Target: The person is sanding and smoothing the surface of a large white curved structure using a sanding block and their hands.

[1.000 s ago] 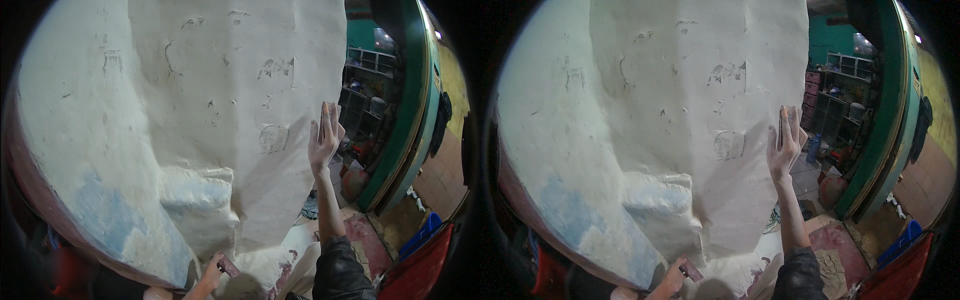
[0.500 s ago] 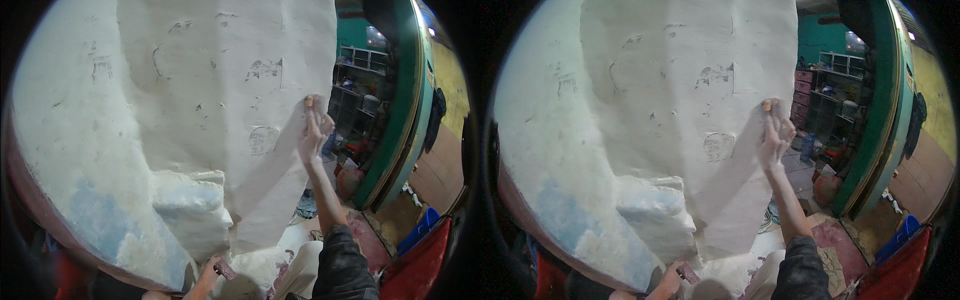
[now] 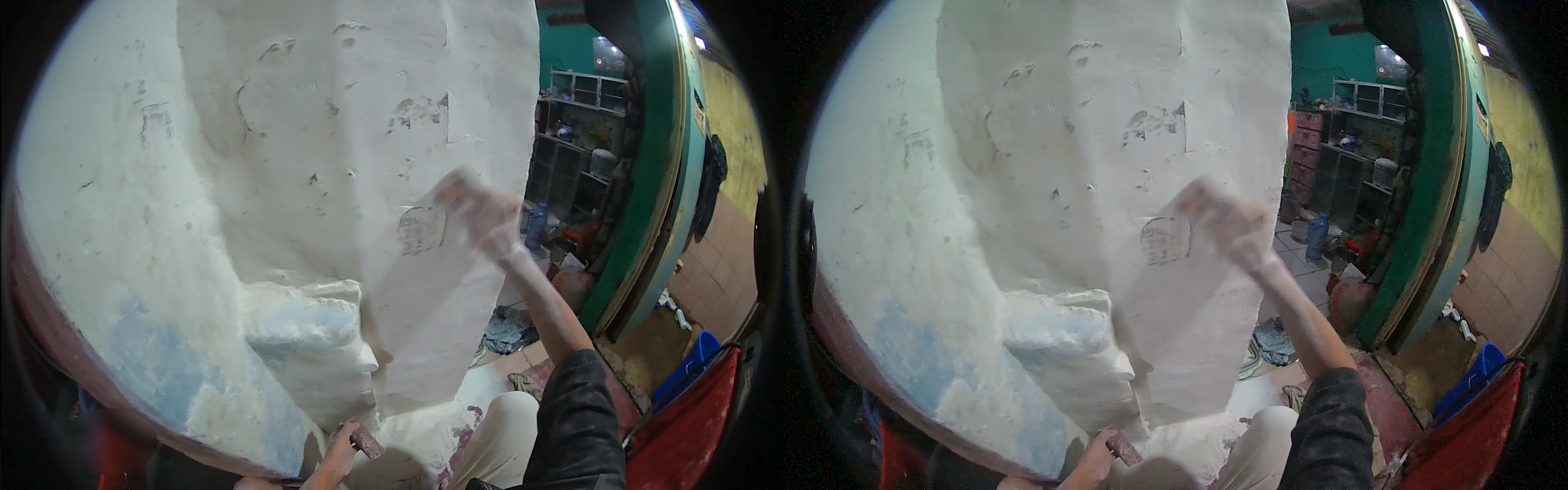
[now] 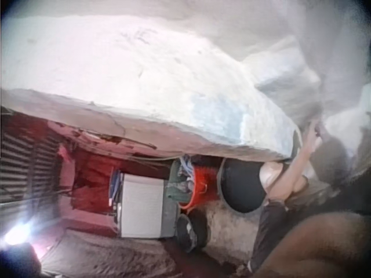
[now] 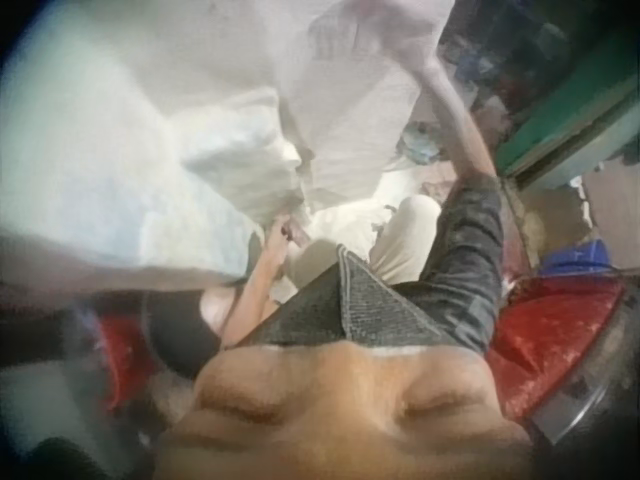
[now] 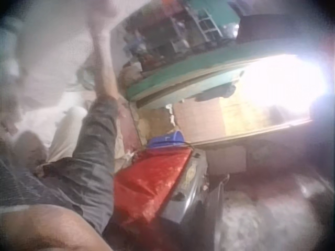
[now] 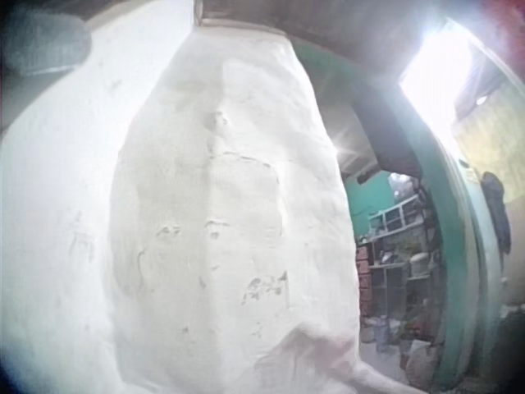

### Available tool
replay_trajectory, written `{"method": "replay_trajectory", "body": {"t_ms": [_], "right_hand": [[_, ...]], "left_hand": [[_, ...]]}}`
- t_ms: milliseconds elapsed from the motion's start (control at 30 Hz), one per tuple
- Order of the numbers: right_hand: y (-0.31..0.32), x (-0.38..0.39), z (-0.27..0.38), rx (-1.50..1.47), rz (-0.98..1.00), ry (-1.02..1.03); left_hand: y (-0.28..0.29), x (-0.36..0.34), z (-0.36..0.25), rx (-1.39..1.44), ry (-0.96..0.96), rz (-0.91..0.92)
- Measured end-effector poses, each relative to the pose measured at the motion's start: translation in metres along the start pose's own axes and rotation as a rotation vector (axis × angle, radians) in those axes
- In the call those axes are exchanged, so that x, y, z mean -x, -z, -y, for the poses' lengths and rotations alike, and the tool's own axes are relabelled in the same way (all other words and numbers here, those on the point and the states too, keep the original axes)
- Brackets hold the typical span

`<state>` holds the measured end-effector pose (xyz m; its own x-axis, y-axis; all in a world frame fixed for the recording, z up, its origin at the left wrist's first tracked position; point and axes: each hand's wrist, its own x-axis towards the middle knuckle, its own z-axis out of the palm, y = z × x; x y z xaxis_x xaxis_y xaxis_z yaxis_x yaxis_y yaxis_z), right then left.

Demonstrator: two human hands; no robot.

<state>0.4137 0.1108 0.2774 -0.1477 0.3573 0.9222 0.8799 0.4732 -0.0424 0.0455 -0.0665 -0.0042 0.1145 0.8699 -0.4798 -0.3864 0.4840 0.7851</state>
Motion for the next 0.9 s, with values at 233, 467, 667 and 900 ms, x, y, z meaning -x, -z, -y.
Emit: {"method": "replay_trajectory", "body": {"t_ms": [233, 467, 667, 900], "right_hand": [[0.024, -0.028, 0.075, 0.172, -0.048, 0.024], [0.024, -0.025, 0.052, 0.505, -0.488, 0.394], [0.022, -0.015, 0.004, 0.201, -0.099, 0.166], [0.022, -0.011, 0.004, 0.472, -0.089, 0.299]], "left_hand": [[0.001, 0.007, 0.000, -0.039, -0.013, 0.050], [-0.002, 0.013, 0.002, -0.210, -0.195, 0.102], [0.006, 0.000, 0.008, -0.057, -0.066, 0.103], [-0.001, 0.006, 0.000, 0.018, -0.009, 0.049]]}}
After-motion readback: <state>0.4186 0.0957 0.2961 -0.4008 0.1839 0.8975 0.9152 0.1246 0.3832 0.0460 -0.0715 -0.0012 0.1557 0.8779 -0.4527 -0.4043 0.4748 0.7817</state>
